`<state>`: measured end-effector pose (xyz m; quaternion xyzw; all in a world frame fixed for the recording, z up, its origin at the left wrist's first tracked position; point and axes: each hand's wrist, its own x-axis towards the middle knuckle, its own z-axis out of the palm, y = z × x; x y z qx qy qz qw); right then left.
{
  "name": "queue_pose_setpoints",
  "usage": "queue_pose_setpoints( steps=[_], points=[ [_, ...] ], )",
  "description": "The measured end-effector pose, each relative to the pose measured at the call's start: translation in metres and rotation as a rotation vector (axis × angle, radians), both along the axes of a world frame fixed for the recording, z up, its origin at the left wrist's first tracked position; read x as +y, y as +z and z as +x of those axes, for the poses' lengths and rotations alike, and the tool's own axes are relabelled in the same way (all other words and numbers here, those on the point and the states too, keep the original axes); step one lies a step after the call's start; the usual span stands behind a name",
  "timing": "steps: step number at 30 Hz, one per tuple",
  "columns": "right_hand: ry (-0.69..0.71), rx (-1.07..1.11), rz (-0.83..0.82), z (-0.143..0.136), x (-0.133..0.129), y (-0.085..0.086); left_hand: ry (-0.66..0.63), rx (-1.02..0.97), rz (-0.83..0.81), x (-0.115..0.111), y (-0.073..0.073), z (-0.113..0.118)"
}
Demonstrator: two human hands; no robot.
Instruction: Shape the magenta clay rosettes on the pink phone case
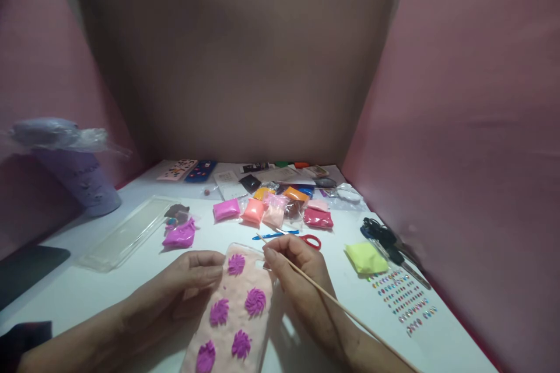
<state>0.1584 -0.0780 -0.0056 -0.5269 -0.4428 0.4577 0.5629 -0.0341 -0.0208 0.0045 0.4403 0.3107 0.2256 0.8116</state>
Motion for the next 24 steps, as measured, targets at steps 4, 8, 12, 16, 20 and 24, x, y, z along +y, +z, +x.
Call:
queue_pose_setpoints(
  steps=[4, 8, 12, 16, 20, 24],
  points=[
    [-0.009, -0.065, 0.008, 0.0, -0.001, -0.001, -0.005, 0.018, 0.012, 0.0, 0.0, -0.001],
    [-0.163, -0.319, 0.161, 0.003, -0.005, 0.002, -0.002, 0.028, 0.018, -0.001, -0.003, -0.001],
    [-0.174, -0.495, 0.473, 0.006, -0.012, 0.006, 0.004, 0.021, 0.014, 0.001, -0.007, 0.0],
    [-0.055, -0.484, 0.696, 0.005, -0.019, 0.007, -0.008, -0.006, 0.046, 0.002, -0.008, 0.0],
    [0.072, -0.471, 0.744, 0.003, -0.022, 0.007, -0.028, -0.006, 0.064, 0.001, -0.007, -0.001],
    [0.101, -0.452, 0.702, 0.003, -0.022, 0.006, -0.04, -0.01, 0.073, 0.001, -0.005, -0.001]
  ],
)
